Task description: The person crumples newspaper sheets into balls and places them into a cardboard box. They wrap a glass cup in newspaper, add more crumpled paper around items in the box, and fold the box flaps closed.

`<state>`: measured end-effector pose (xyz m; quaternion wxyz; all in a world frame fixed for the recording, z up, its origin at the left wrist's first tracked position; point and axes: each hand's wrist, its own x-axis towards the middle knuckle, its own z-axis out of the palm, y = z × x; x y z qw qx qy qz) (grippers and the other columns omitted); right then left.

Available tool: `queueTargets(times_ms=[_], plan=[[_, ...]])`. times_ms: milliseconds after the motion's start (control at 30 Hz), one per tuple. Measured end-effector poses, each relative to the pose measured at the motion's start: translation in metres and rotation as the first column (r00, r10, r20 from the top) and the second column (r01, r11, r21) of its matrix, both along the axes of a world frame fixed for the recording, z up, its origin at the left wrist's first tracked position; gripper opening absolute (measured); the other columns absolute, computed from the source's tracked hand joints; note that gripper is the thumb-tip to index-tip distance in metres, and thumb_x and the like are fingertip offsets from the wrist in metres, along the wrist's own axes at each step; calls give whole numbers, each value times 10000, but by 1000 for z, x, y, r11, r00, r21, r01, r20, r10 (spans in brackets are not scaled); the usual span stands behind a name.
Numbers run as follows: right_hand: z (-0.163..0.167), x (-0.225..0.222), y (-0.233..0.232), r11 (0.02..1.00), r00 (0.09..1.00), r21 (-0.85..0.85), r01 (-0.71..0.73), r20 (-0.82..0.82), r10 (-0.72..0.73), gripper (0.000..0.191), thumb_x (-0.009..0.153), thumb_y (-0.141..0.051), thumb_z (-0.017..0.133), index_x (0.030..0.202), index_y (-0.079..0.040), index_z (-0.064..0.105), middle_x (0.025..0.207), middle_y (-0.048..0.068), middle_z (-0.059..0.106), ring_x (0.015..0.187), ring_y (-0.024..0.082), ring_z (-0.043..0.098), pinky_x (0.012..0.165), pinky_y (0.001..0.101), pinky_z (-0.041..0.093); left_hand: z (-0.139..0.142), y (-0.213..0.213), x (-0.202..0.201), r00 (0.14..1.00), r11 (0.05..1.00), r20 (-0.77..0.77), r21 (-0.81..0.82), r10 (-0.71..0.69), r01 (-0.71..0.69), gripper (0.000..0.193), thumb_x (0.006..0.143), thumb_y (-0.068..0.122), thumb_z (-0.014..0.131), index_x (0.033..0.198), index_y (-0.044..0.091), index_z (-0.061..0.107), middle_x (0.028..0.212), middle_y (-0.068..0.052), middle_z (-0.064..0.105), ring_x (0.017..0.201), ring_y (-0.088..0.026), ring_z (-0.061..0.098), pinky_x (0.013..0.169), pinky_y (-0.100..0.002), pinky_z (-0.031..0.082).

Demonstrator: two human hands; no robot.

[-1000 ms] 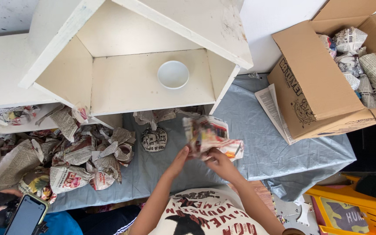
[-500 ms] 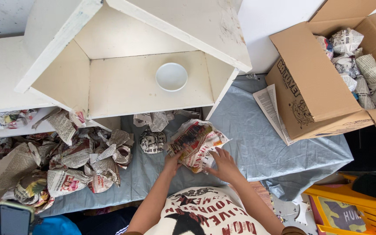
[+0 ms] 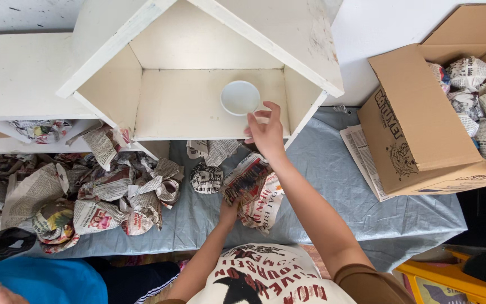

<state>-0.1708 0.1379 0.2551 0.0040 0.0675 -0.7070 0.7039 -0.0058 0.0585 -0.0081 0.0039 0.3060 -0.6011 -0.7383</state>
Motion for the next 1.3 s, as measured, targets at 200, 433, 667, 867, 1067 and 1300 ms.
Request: queueTargets(times_ms=[200, 433, 667, 867, 1067, 1300], plan=[[-23, -52, -11, 991, 951, -132, -37, 301, 76, 403, 929, -77, 681, 1237, 82, 477, 875, 175, 667, 632, 288, 734, 515, 373, 657, 1, 10, 14, 1000, 998, 6, 67, -7, 7, 492, 961, 194, 637, 1403, 58, 469, 1258, -135, 664, 1058, -239, 690, 774, -375, 621], [-66, -2, 57, 918, 886, -148, -367, 244, 394, 372, 967, -205, 662, 1188, 94, 634, 989, 143, 699, 814, 222, 748, 698, 346, 672, -11, 13, 22, 997, 975, 74, 223, -10, -7, 503, 953, 226, 642, 1409, 106, 468, 1263, -106, 661, 1047, -248, 697, 764, -424, 621], [-155, 83, 187, 886, 727, 4, -464, 574, 378, 464, 938, -336, 708, 1268, -11, 707, 1134, 49, 758, 1064, 165, 661, 968, 339, 511, -23, 12, 20, 990, 962, 142, 274, -21, -19, 501, 932, 287, 674, 1379, 142, 498, 1262, -69, 664, 1069, -209, 683, 828, -419, 596], [-242, 110, 213, 971, 675, -241, -2, 716, 179, 537, 912, -365, 732, 1321, -25, 660, 1182, 71, 724, 1062, 171, 659, 976, 368, 500, -30, 27, 21, 982, 918, 168, 395, -81, 8, 451, 941, 300, 661, 1340, 122, 551, 1224, -77, 689, 1051, -238, 695, 843, -433, 597], [-250, 96, 192, 957, 790, -275, 93, 605, 97, 507, 918, -365, 740, 1288, -23, 687, 1207, 32, 716, 1130, 127, 612, 993, 311, 470, -30, 41, 24, 983, 854, 117, 518, -138, 58, 461, 943, 285, 675, 1350, 113, 543, 1247, -71, 680, 1072, -227, 686, 874, -442, 594], [-249, 105, 223, 997, 854, -26, 72, 518, -48, 436, 928, -379, 747, 1162, -12, 762, 1035, 58, 740, 953, 129, 632, 862, 313, 496, -34, 43, 25, 988, 861, 131, 490, 79, -134, 539, 939, 311, 702, 1357, 26, 514, 1314, -135, 647, 1128, -264, 688, 901, -450, 615]])
